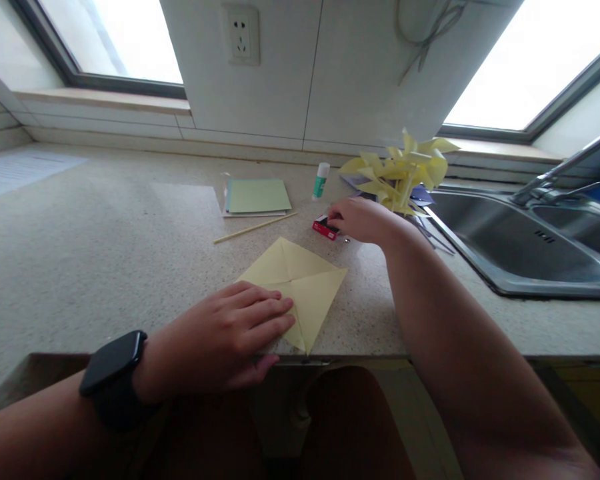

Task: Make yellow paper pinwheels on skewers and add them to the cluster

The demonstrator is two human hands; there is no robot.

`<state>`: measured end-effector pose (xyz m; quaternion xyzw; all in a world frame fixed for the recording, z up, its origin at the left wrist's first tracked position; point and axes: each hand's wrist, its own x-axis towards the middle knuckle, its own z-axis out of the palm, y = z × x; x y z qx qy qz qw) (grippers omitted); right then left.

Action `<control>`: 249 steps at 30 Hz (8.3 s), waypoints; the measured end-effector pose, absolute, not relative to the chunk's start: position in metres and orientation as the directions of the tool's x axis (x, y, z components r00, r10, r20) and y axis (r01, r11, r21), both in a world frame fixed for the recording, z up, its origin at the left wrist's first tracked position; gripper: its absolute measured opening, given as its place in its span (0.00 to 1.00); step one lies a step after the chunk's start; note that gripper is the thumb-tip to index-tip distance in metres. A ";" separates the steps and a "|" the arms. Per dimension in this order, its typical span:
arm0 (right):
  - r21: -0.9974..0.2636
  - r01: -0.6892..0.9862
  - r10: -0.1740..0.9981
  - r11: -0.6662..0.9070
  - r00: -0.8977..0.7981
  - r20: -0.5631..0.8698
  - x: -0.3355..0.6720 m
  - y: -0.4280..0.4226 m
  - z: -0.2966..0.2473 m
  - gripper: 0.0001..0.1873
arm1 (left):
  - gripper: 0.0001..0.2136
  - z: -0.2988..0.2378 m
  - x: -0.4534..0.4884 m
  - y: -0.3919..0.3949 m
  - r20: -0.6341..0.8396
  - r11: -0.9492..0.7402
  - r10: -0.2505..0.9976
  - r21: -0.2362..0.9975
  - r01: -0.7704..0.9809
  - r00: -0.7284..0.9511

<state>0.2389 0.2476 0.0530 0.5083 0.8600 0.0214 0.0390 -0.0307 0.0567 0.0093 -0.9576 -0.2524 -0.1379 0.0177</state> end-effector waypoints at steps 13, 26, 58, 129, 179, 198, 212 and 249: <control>-0.284 0.769 0.789 0.573 -0.422 0.447 0.238 0.227 0.053 0.07 | 0.18 0.010 -0.035 0.056 0.304 -0.836 0.525 0.010 0.548 0.795; -0.439 0.456 0.632 0.774 -0.530 0.565 0.213 0.189 0.048 0.03 | 0.05 0.014 -0.028 0.045 0.439 -0.865 0.447 -0.009 0.502 0.779; -0.608 0.069 0.500 0.791 -0.645 0.578 0.169 0.136 0.036 0.05 | 0.06 0.008 -0.034 0.061 0.249 -0.251 0.967 0.924 0.288 0.046; -0.824 0.493 0.604 0.279 -0.757 -0.249 0.226 0.187 0.065 0.11 | 0.04 0.003 -0.045 0.062 0.466 -0.392 0.885 0.750 0.533 -0.004; -0.889 0.072 0.689 0.452 -0.662 0.297 0.186 0.147 0.037 0.10 | 0.12 0.005 -0.047 0.059 0.537 -0.570 0.813 0.655 0.496 0.225; -0.790 0.232 0.668 0.567 -0.691 0.276 0.186 0.137 0.042 0.07 | 0.13 0.017 -0.046 0.058 0.556 -0.670 0.727 0.444 0.595 0.403; -0.625 0.231 0.540 0.746 -0.759 0.364 0.186 0.132 0.047 0.08 | 0.11 0.014 -0.047 0.054 0.527 -0.691 0.702 0.342 0.637 0.479; -0.598 0.082 0.429 0.797 -0.774 0.466 0.187 0.129 0.048 0.09 | 0.05 0.017 -0.039 0.056 0.619 -0.675 0.700 0.410 0.613 0.357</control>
